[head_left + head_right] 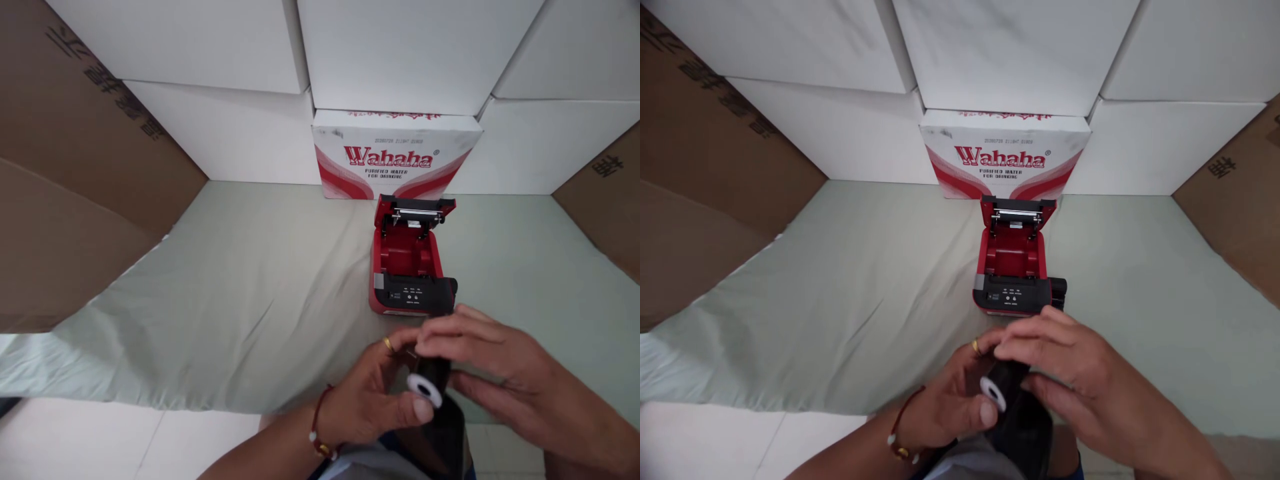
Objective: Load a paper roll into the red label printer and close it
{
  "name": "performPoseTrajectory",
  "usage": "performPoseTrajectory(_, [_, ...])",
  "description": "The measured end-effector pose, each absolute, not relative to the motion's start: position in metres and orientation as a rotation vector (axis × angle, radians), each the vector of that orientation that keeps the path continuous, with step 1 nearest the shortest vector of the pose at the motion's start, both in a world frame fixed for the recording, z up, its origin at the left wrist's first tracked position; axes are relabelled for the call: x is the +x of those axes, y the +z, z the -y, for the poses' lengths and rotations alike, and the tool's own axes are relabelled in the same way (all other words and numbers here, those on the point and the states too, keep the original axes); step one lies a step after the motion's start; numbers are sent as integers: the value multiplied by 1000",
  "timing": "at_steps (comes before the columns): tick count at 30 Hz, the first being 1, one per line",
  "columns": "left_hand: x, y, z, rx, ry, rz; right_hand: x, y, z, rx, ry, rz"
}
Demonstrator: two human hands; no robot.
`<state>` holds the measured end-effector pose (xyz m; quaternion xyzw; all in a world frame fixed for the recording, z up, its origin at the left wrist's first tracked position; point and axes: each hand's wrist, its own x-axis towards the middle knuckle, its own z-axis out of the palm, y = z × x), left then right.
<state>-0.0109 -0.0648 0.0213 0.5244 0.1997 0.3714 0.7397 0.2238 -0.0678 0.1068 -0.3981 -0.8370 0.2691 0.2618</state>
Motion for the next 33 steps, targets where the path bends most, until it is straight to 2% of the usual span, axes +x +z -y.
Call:
performPoseTrajectory(4, [-18, 21, 61, 1780, 1116, -587, 232, 113, 31, -1379, 440, 2146])
performPoseTrajectory(9, [-13, 24, 61, 2197, 1344, -933, 213, 98, -23, -1707, 101, 2287])
performPoseTrajectory(12, [-6, 28, 54, 2370, 1352, -1040, 195, 93, -43, -1946, 48, 2429])
performPoseTrajectory(17, [2, 31, 44, 2549, 1171, -1056, 178, 95, -61, -2159, -29, 2546])
performPoseTrajectory(27, [9, 25, 43, 2675, 1131, -976, 175, 87, -70, -2172, -89, 2541])
performPoseTrajectory(33, [12, 22, 44, 2686, 1136, -1007, 203, 93, -40, -1634, 328, 2310])
